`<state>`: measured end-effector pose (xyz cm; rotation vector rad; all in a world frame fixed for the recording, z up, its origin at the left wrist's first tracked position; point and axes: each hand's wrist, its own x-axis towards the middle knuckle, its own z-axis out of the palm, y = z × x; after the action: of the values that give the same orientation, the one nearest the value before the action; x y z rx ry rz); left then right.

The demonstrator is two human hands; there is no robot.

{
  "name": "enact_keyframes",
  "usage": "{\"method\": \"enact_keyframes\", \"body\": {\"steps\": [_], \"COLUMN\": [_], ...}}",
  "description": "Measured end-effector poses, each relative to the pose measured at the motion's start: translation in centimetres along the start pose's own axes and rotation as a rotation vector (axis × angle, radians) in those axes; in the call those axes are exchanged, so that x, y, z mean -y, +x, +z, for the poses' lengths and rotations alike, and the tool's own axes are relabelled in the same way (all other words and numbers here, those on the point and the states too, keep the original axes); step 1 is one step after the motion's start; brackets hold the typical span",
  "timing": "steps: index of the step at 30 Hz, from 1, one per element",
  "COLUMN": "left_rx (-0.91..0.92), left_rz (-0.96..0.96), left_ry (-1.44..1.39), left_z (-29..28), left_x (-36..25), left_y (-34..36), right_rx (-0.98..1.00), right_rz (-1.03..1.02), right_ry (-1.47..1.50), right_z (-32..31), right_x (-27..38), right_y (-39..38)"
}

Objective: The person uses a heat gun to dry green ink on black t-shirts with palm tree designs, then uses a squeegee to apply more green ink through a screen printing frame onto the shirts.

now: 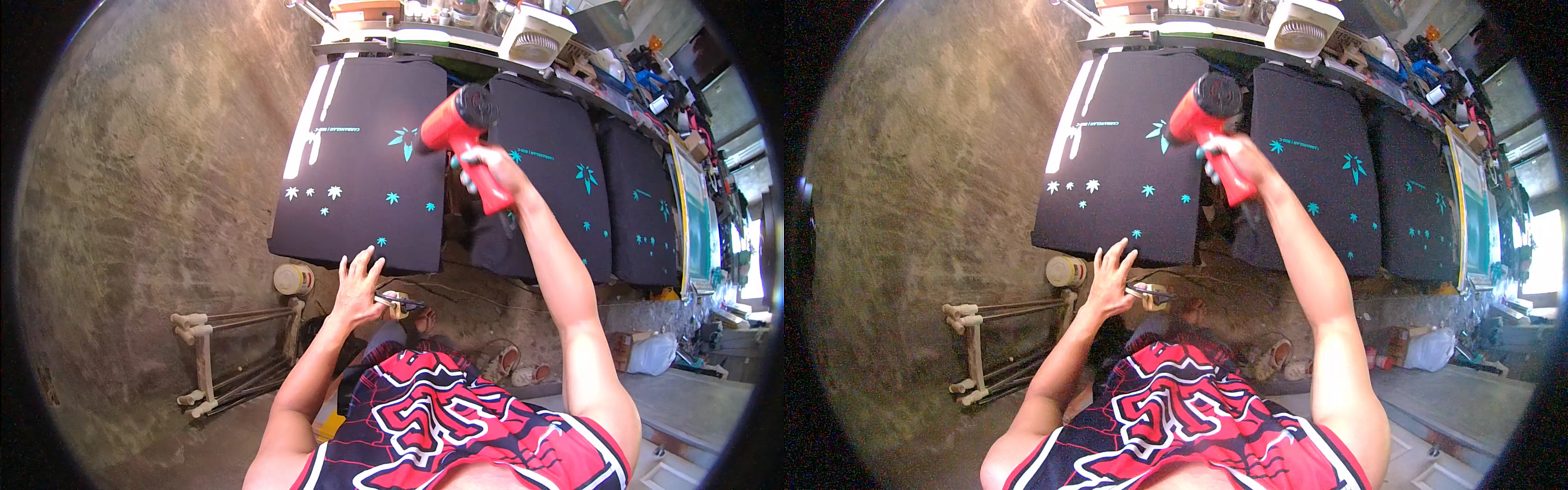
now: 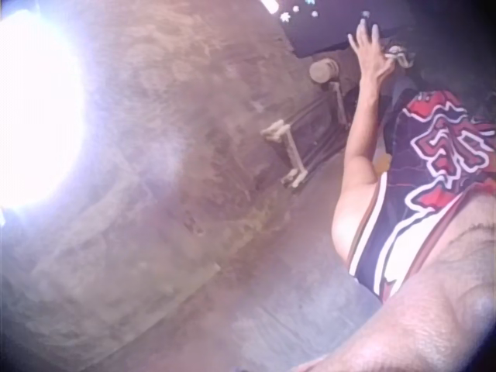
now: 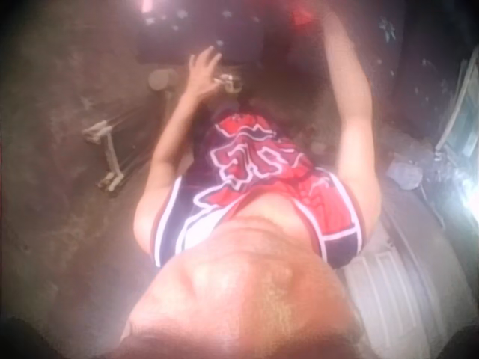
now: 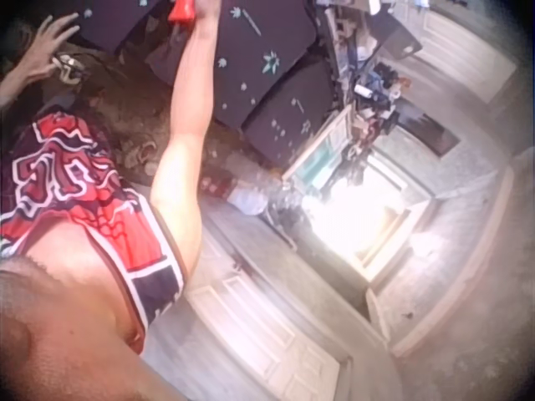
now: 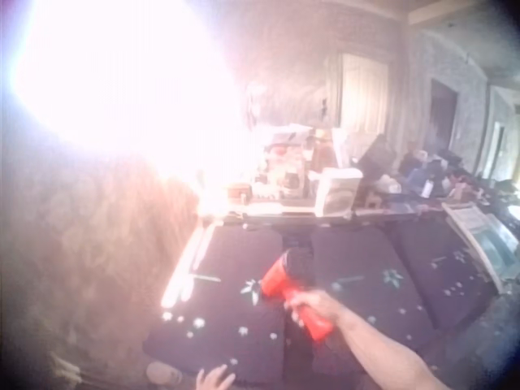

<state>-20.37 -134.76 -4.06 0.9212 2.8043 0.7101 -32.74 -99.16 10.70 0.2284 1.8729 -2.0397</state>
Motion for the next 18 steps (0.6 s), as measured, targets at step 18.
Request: {"method": "enact_keyframes", "body": {"steps": [18], "left_rx": [-0.047], "left_rz": [-0.193], "left_ry": [-0.018], "left_z": [-3.4], "left_x": [8.8], "left_y": [-0.7], "right_rx": [0.391], "right_rz": [0.070], "right_ry": [0.098], "right_z": [18.0], "right_x": [2.1], "right_y": [10.2]}}
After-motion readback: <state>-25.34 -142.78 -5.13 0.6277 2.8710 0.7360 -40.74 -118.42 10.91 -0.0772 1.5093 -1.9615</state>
